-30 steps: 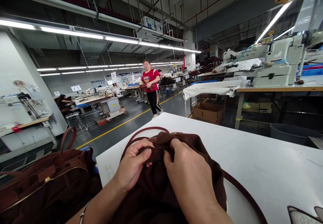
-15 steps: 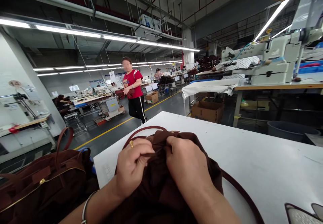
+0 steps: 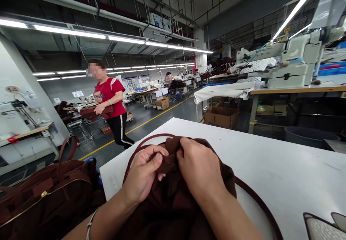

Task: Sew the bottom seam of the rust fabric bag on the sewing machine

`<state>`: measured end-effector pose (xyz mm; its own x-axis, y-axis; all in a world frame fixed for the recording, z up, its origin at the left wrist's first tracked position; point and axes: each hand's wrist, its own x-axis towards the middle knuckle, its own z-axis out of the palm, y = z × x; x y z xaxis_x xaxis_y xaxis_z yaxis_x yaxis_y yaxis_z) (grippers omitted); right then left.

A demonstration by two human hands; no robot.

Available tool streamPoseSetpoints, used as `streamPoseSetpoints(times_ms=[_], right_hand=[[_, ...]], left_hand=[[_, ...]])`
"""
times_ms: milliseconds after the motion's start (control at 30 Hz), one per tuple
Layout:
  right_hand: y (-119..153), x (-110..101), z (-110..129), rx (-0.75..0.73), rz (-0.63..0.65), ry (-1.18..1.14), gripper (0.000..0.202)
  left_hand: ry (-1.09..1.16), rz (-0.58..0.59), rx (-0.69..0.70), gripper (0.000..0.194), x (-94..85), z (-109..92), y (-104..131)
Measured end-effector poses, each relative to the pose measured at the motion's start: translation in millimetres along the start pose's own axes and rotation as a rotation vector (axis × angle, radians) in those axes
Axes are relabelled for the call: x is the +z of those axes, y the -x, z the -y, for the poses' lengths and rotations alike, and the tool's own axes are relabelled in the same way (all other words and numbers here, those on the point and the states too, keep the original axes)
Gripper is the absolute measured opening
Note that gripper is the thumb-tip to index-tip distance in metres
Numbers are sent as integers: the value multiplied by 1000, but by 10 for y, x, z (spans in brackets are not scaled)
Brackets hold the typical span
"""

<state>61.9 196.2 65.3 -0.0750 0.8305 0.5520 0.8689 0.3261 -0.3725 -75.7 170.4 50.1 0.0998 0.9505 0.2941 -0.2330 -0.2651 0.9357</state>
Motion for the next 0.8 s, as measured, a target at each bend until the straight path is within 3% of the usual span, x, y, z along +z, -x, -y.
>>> streamPoseSetpoints(times_ms=[167,367,567,800], right_hand=[[60,-5,-18,-47,-54,-37,14],[219,-138,103,-205,-220,-360,14],[169,-29,126,-154,-130,-163,23],[125,1,78,-99,-104,-92,16]], left_hand=[[10,-113,68,22,4,27,-16],[119,-188,30,22,9,2,-67],[76,-154,27,27,10,-2,-23],[69,-144,62,25,8,3,-15]])
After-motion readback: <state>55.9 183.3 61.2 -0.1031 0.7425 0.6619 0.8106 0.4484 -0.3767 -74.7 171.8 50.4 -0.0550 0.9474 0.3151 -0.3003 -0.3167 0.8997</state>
